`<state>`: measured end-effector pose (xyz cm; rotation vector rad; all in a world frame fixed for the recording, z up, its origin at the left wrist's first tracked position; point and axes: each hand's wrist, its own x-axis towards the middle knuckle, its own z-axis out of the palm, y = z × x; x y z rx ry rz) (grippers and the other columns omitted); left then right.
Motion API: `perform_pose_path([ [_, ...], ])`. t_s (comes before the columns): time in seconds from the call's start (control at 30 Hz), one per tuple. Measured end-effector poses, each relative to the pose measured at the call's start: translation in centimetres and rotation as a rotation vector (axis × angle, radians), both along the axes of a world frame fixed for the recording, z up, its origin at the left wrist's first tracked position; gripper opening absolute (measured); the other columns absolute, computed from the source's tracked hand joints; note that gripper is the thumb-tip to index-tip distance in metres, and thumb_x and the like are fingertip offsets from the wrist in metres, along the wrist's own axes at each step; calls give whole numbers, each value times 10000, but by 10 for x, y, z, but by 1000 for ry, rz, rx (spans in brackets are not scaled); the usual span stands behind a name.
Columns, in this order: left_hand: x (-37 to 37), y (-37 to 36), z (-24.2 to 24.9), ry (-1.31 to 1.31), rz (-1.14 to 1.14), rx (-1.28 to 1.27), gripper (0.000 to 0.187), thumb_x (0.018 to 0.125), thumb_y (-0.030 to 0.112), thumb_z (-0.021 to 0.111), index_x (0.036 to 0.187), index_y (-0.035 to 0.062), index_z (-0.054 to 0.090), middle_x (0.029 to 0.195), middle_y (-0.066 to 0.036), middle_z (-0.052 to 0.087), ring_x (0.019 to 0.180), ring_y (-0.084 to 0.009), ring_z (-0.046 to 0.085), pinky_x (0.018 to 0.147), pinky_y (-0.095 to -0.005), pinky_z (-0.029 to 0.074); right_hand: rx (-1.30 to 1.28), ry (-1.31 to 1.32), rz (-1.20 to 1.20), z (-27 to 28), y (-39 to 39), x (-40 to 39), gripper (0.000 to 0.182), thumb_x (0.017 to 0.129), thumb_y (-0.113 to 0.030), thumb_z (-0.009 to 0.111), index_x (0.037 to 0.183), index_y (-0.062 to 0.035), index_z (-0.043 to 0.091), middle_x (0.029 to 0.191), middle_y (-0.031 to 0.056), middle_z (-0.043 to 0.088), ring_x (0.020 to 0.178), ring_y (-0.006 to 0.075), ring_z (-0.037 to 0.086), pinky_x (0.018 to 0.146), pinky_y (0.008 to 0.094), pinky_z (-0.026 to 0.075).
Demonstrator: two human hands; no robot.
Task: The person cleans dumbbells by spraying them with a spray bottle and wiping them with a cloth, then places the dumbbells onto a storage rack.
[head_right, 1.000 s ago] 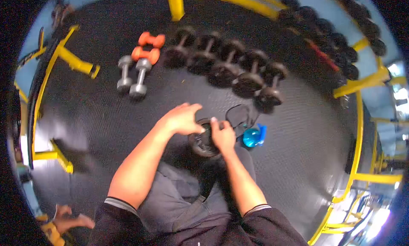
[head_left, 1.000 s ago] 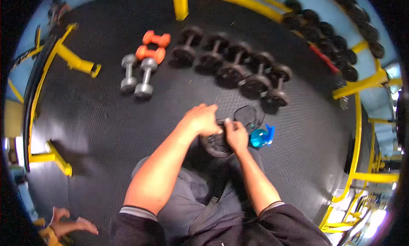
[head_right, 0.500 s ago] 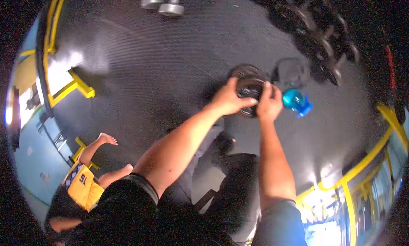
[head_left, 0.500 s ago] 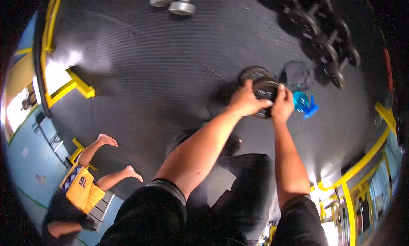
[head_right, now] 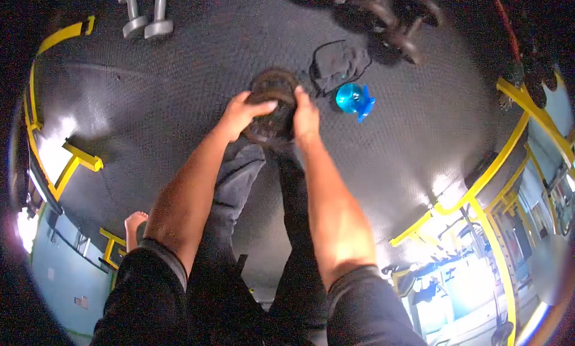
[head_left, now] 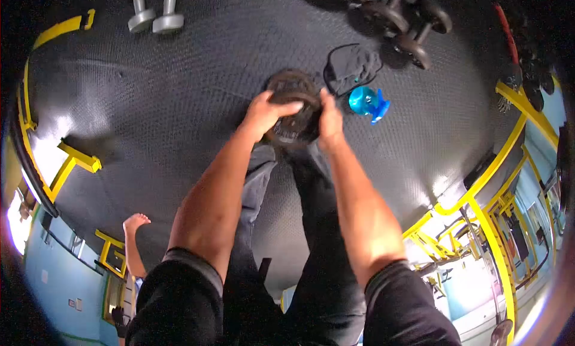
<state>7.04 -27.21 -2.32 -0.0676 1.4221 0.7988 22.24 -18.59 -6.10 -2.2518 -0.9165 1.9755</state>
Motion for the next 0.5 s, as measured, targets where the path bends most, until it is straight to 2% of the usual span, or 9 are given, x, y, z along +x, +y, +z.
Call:
perform_pose_path([
  [0.03, -2, -1, 14, -2, -17, -14, 631, 712, 248, 799, 1208, -30, 523, 1063, -127, 634, 958, -196, 613, 849, -331, 485, 10, 46, -51, 10, -12, 6, 677, 890, -497, 490, 1206, 101, 524, 1091, 173, 626, 1006, 266, 568, 950, 347, 391],
  [0.1, 2, -10, 89, 113, -4, -78, 566, 698, 263, 801, 1138, -13, 575, 1009, -111, 651, 927, -197, 622, 838, -342, 485, -95, 178, -199, 125, -10, -6, 677, 891, -538, 488, 1215, 55, 519, 1089, 183, 617, 989, 274, 585, 947, 369, 413],
  [0.17, 3, -28, 179, 159, -111, -59, 539, 673, 269, 812, 1084, -8, 601, 970, -97, 661, 907, -193, 625, 836, -349, 484, -386, 411, -454, 164, -37, 53, 649, 881, -594, 477, 1134, -3, 568, 1080, 175, 616, 967, 286, 602, 915, 384, 451],
  [0.23, -2, -29, 273, 186, -337, 26, 577, 648, 281, 826, 1094, -4, 594, 974, -101, 662, 919, -192, 622, 847, -347, 480, -698, 695, -534, 243, -36, 53, 650, 862, -639, 471, 1084, -37, 577, 1056, 154, 625, 957, 290, 612, 885, 394, 479],
  [0.3, 7, -42, 338, 255, -386, 11, 580, 648, 289, 833, 1090, -2, 595, 966, -101, 666, 918, -188, 623, 842, -347, 483, -827, 550, -452, 296, -49, 36, 752, 821, -701, 467, 1147, -30, 559, 1073, 165, 623, 972, 288, 612, 887, 409, 487],
  [0.37, 10, -45, 387, 241, -525, -25, 700, 656, 397, 815, 1137, -45, 561, 1022, -209, 647, 953, -303, 643, 832, -370, 492, -1058, 877, -570, 321, -63, 26, 662, 891, -586, 470, 1205, -6, 530, 1105, 159, 619, 1015, 275, 606, 905, 410, 486],
  [0.43, 11, -47, 425, 277, -517, -8, 597, 653, 317, 841, 1093, -3, 596, 969, -118, 669, 901, -187, 633, 825, -335, 492, -323, 1163, -71, 275, -151, 62, 464, 960, -360, 479, 1250, 1, 506, 1137, 139, 618, 1057, 242, 598, 918, 391, 485],
  [0.5, 4, -68, 445, 407, -517, 131, 594, 661, 311, 839, 1096, -9, 592, 954, -122, 669, 890, -185, 638, 810, -328, 497, -1046, 1127, -360, 307, -129, 37, 320, 964, -176, 483, 1231, -7, 531, 1152, 103, 622, 1076, 193, 595, 918, 356, 487],
])
